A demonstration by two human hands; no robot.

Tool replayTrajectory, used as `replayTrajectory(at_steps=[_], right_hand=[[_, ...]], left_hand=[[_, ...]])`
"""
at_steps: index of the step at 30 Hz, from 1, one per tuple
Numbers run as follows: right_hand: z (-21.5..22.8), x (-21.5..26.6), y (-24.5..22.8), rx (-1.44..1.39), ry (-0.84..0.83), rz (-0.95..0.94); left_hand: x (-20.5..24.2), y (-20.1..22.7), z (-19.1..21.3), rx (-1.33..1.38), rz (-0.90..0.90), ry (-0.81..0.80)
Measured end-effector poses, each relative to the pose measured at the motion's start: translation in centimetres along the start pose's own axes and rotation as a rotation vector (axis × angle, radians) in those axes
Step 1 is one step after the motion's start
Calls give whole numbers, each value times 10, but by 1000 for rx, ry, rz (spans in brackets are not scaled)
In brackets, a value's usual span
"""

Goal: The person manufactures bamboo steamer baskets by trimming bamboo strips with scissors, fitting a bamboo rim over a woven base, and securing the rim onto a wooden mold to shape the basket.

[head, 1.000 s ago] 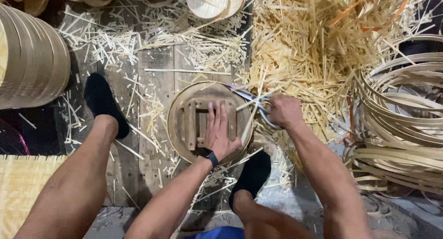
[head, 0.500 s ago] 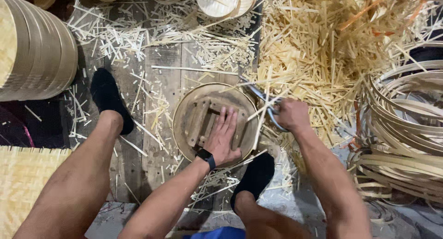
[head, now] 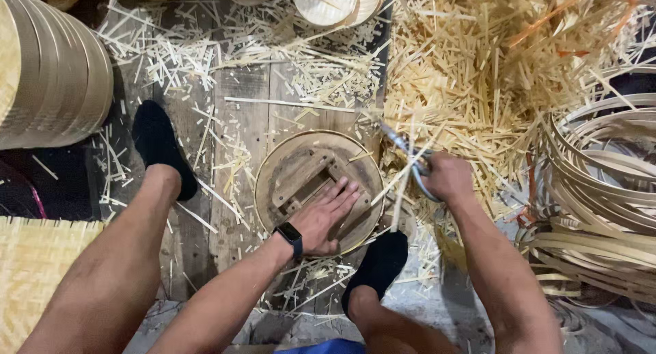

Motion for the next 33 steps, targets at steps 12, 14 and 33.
replayTrajectory(at_steps=[12,14,33], right_hand=[[-28,-3,-27,114,-219,-24],[-27,-2,7,10,-109,-225],[-137,96,-25,-1291,-146,-700]], left_hand=[[16,9,-13,-147,-329,-112],[12,17,6,32,-287,-72],[-168,-136,-13,102,476,8]])
Point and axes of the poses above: each hand's wrist, its own x-axis away from the middle knuckle, its own z-axis out of the back of the hand, y = z × x, the point moved 10 cm from there along -x, towards the middle knuckle, and after that the axes turned 14 degrees about y, right-handed, at the moved point
